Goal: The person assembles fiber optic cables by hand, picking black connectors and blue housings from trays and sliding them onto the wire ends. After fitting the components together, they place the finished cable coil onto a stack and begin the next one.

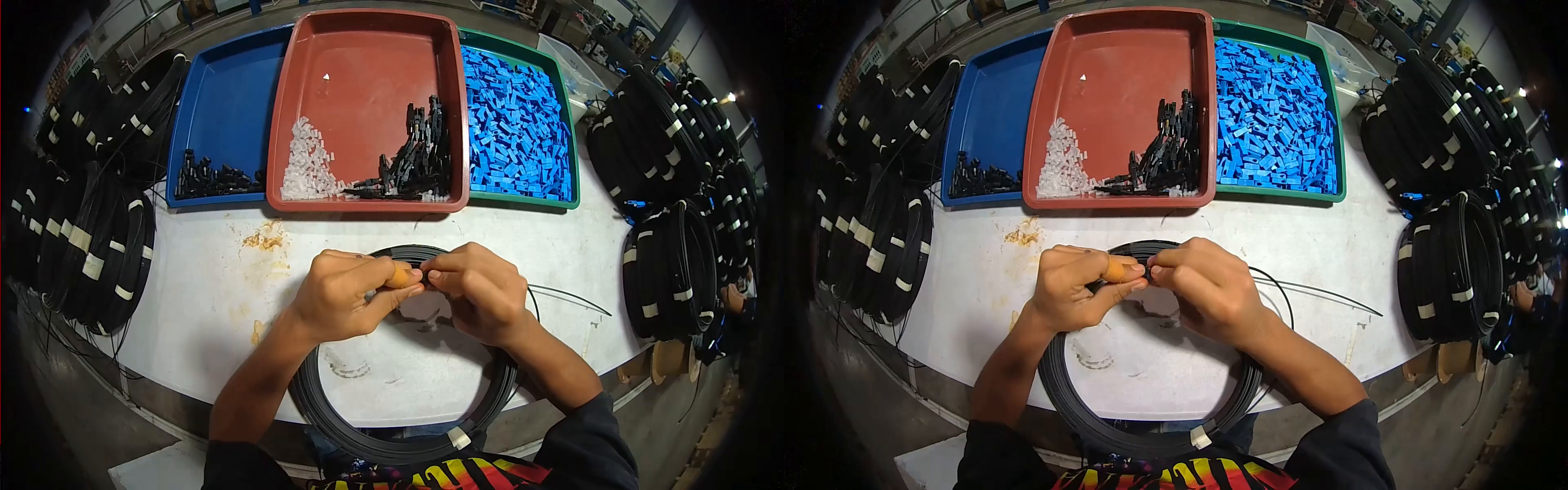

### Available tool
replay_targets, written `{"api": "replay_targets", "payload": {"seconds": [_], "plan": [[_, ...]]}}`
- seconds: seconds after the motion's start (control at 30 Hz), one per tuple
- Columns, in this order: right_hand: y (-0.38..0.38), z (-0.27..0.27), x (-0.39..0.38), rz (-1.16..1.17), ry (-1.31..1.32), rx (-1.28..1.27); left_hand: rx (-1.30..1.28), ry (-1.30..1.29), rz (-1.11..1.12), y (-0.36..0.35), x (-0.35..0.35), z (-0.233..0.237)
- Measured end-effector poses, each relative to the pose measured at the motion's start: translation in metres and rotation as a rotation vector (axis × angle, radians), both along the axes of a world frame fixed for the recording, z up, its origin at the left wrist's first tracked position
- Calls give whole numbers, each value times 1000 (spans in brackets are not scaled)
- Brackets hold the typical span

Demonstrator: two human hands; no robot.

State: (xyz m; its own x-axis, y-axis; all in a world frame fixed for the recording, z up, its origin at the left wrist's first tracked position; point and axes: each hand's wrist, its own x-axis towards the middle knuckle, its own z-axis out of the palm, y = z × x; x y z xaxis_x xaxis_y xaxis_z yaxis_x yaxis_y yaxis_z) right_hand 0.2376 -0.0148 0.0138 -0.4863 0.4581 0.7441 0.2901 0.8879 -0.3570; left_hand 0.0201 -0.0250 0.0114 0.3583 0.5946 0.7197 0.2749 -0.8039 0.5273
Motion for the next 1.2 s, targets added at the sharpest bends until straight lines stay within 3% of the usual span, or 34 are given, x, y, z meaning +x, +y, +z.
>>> {"api": "replay_targets", "payload": {"seconds": [0.1, 0.13, 0.17, 0.2, 0.33, 0.43, 0.5, 0.7, 0.9, 1.13, 1.2], "plan": [[-4, 10, 1, -3, -85, 31, -128, -48, -32, -2, 1, 2], [-4, 8, 2, -6, -84, 32, 121, 148, 1, -2, 0, 6], [-3, 3, 3, 27, -2, -231, 372, 344, 33, -1, 0, 8], [-2, -2, 3, 60, 82, -496, 481, 350, 44, 0, 4, 6], [-1, -10, 0, 129, 174, -639, 528, 350, 25, 1, -1, 5], [-2, -3, -3, 56, 167, -567, 399, 274, 30, 4, -3, 2], [-2, 0, -4, 10, 95, -263, 207, 138, 26, 2, -3, -3], [1, -1, -1, -72, 61, 110, -80, -29, -20, -3, -1, 8], [1, 3, 0, -112, -3, 274, -452, -177, -88, -7, 1, 8], [-1, 5, -3, -70, 24, 285, -530, -184, -100, -8, 2, 11], [-2, 6, -1, -7, 3, 212, -321, -72, -72, -5, 2, 11]]}}
